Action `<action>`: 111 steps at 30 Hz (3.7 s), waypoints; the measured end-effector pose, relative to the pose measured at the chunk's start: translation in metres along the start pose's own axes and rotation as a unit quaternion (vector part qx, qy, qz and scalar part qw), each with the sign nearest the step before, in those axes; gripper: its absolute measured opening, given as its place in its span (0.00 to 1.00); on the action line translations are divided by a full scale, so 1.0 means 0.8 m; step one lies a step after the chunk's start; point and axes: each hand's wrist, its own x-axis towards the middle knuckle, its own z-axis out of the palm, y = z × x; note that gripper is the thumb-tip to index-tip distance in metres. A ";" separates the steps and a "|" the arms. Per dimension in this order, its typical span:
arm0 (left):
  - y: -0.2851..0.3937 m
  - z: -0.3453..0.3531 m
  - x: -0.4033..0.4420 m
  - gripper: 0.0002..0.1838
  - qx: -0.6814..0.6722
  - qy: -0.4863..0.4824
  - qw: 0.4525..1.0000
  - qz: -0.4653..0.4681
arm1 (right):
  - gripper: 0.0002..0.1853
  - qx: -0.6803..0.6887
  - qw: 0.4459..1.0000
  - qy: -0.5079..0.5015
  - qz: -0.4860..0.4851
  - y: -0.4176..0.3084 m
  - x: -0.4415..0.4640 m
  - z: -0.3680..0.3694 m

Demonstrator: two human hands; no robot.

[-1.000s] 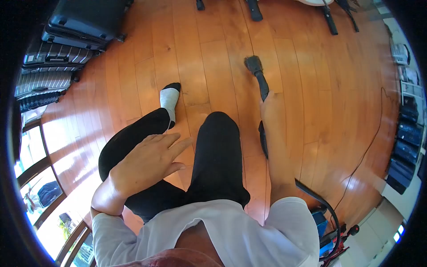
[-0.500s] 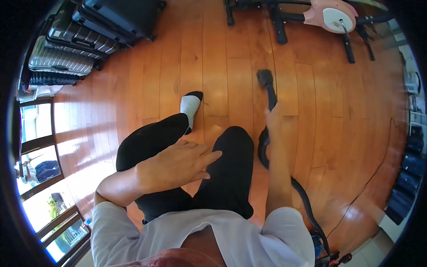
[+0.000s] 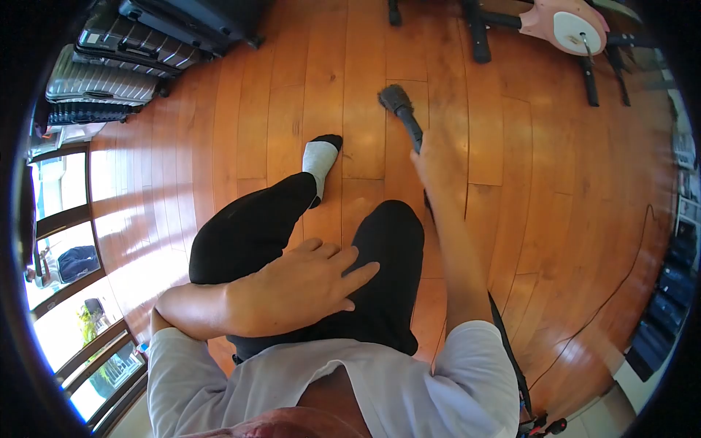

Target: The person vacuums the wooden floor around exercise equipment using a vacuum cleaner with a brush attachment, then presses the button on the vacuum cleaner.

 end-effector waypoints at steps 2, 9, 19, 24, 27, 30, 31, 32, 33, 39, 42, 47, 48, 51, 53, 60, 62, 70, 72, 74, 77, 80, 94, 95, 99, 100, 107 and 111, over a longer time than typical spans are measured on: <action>0.000 -0.003 -0.002 0.30 -0.004 -0.008 1.000 -0.009 | 0.21 -0.061 0.997 0.041 -0.017 -0.014 -0.013 0.020; 0.007 0.018 0.002 0.30 0.003 -0.004 1.000 -0.013 | 0.24 -0.020 0.996 0.088 -0.006 -0.043 0.156 0.026; 0.011 0.029 -0.005 0.28 0.003 0.020 0.999 -0.050 | 0.21 -0.082 0.989 0.019 -0.119 -0.022 0.037 -0.002; 0.000 0.030 -0.001 0.28 0.005 -0.013 0.998 -0.061 | 0.18 -0.026 0.998 -0.061 -0.001 -0.003 -0.088 0.021; 0.003 0.031 0.003 0.28 0.023 -0.002 0.998 -0.053 | 0.17 -0.011 0.999 -0.049 0.012 0.008 -0.082 0.026; 0.011 0.035 0.015 0.28 0.022 -0.015 0.999 -0.036 | 0.15 0.019 0.999 -0.038 0.003 -0.001 -0.072 0.007; 0.015 0.030 0.018 0.27 0.017 -0.031 0.999 -0.037 | 0.14 0.000 0.999 -0.044 -0.006 -0.001 -0.076 0.009; 0.017 0.026 0.020 0.27 0.013 -0.047 0.998 -0.040 | 0.14 -0.017 0.998 -0.049 -0.017 -0.001 -0.082 0.011; 0.015 0.026 0.022 0.28 0.022 -0.050 0.998 -0.035 | 0.14 0.055 0.997 -0.052 0.006 0.008 -0.098 0.021; 0.008 0.032 0.022 0.29 -0.023 -0.022 0.998 -0.061 | 0.20 0.073 0.993 -0.081 0.052 0.045 -0.277 0.015; 0.004 0.025 0.026 0.29 -0.052 -0.031 0.995 -0.079 | 0.22 0.011 0.985 -0.124 0.119 0.062 -0.304 0.033; 0.005 0.012 0.040 0.28 -0.056 -0.037 0.990 -0.122 | 0.23 0.011 0.996 -0.018 0.089 0.059 -0.212 0.017; 0.004 0.012 0.044 0.28 -0.065 -0.043 0.988 -0.130 | 0.23 0.018 0.995 -0.013 0.096 0.061 -0.185 0.014; 0.004 0.017 0.058 0.28 -0.069 -0.033 0.991 -0.106 | 0.23 0.014 0.993 -0.002 0.114 0.057 -0.174 0.006; 0.010 0.014 0.066 0.27 -0.057 -0.048 0.990 -0.122 | 0.22 0.038 0.989 0.019 0.139 0.070 -0.196 0.001; 0.029 0.012 0.083 0.28 -0.010 -0.082 0.988 -0.133 | 0.22 0.083 0.927 0.021 0.365 0.122 -0.429 -0.036; 0.032 0.016 0.090 0.28 -0.009 -0.087 0.988 -0.127 | 0.23 0.062 0.914 0.001 0.400 0.127 -0.456 -0.035; 0.019 0.027 0.132 0.28 0.019 -0.069 0.995 -0.062 | 0.21 0.057 0.951 0.081 0.293 0.153 -0.320 -0.026; 0.014 0.023 0.145 0.29 -0.013 -0.106 0.990 -0.096 | 0.22 0.067 0.951 0.074 0.293 0.158 -0.330 -0.041; 0.005 0.014 0.159 0.30 -0.033 -0.128 0.982 -0.135 | 0.22 0.102 0.929 0.099 0.342 0.171 -0.375 -0.047; -0.010 0.006 0.174 0.30 -0.024 -0.128 0.977 -0.167 | 0.23 0.169 0.879 0.183 0.407 0.199 -0.492 -0.047; -0.020 -0.002 0.189 0.30 0.037 -0.106 0.985 -0.134 | 0.22 0.130 0.801 0.212 0.545 0.245 -0.608 -0.045; -0.060 0.022 0.277 0.30 -0.024 -0.162 0.984 -0.070 | 0.25 0.095 0.851 0.253 0.450 0.315 -0.446 -0.084; -0.065 0.022 0.282 0.30 -0.007 -0.163 0.984 -0.074 | 0.25 0.108 0.847 0.267 0.447 0.311 -0.463 -0.087; -0.056 0.014 0.303 0.29 0.073 -0.160 0.977 -0.121 | 0.24 0.179 0.784 0.291 0.519 0.311 -0.575 -0.082; -0.058 0.014 0.308 0.29 0.096 -0.159 0.973 -0.140 | 0.24 0.160 0.778 0.314 0.520 0.334 -0.617 -0.046; -0.026 0.037 0.348 0.26 0.285 -0.125 0.950 0.021 | 0.20 0.136 0.580 0.317 0.738 0.297 -0.878 -0.001; 0.196 0.041 0.297 0.28 0.292 -0.108 0.937 0.157 | 0.20 0.114 0.576 0.358 0.726 0.297 -0.886 0.005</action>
